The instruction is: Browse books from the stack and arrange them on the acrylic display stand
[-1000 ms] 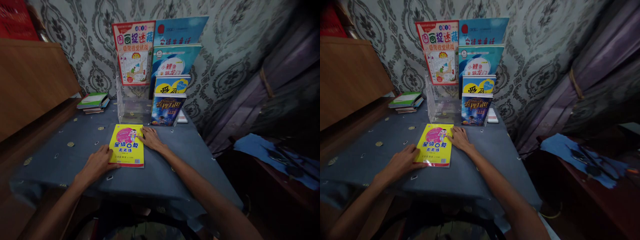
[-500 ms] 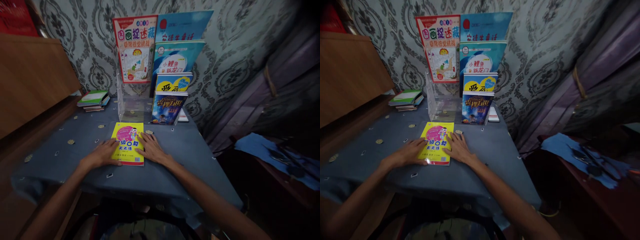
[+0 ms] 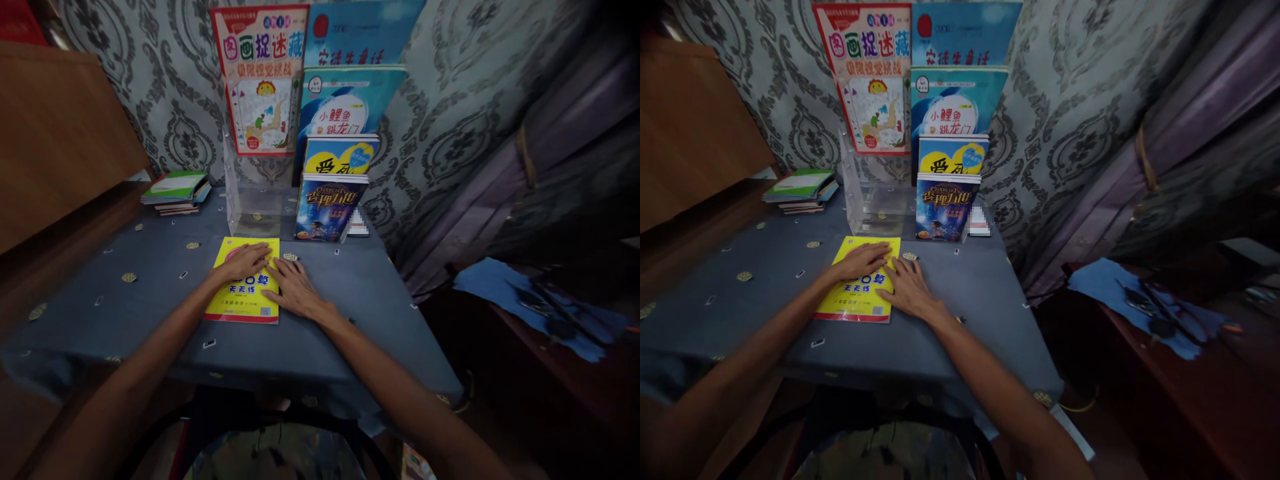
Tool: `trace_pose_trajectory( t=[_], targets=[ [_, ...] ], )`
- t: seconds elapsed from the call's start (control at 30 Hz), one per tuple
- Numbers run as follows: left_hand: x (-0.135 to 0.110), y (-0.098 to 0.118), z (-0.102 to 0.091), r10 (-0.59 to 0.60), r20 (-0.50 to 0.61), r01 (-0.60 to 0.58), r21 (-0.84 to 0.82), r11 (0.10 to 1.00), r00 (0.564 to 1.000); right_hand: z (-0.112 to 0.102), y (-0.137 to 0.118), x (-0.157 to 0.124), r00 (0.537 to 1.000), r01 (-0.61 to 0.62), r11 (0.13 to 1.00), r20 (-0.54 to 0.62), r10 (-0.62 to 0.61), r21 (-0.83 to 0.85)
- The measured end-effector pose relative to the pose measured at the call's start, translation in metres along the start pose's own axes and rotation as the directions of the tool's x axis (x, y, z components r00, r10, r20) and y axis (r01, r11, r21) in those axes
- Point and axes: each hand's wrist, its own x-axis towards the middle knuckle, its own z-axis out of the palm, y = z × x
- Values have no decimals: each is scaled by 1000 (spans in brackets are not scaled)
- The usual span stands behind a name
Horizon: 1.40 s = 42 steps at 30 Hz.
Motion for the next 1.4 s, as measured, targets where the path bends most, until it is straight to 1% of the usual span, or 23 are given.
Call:
trace_pose_trajectory(
  t=[0.1,0.17,0.33,0.43,0.6,0.83,1.17,1.4],
  targets=[
    [9,3,10,-7,-74,7,0,1000,997,-1,3,1,1000,3,1000,-8,-3,11],
    [10,3,13,5,-98,-4,6,1000,995,-3,6,2,1000,22,999,-21,-21,28],
    [10,-1,13,21,-90,-20,13,1000,996,-8,16,3,998,63,995,-15,-62,74],
    [11,-3,14,26,-90,-26,8,1000,996,-7,22,3,996,87,991,3,-88,106],
    [12,-4,16,30,-100,-31,-11,999,995,-1,30,2,990,99,982,83,-113,161],
    [11,-5,18,36,-122,-39,-26,999,992,-8,22,-7,969,100,976,204,-140,195],
    [11,-4,19,43,-142,-47,-28,998,989,-9,20,-11,968,108,972,199,-151,210],
    [12,2,15,13,-98,-12,7,1000,995,-13,19,-9,963,75,973,239,-128,219]
  ],
)
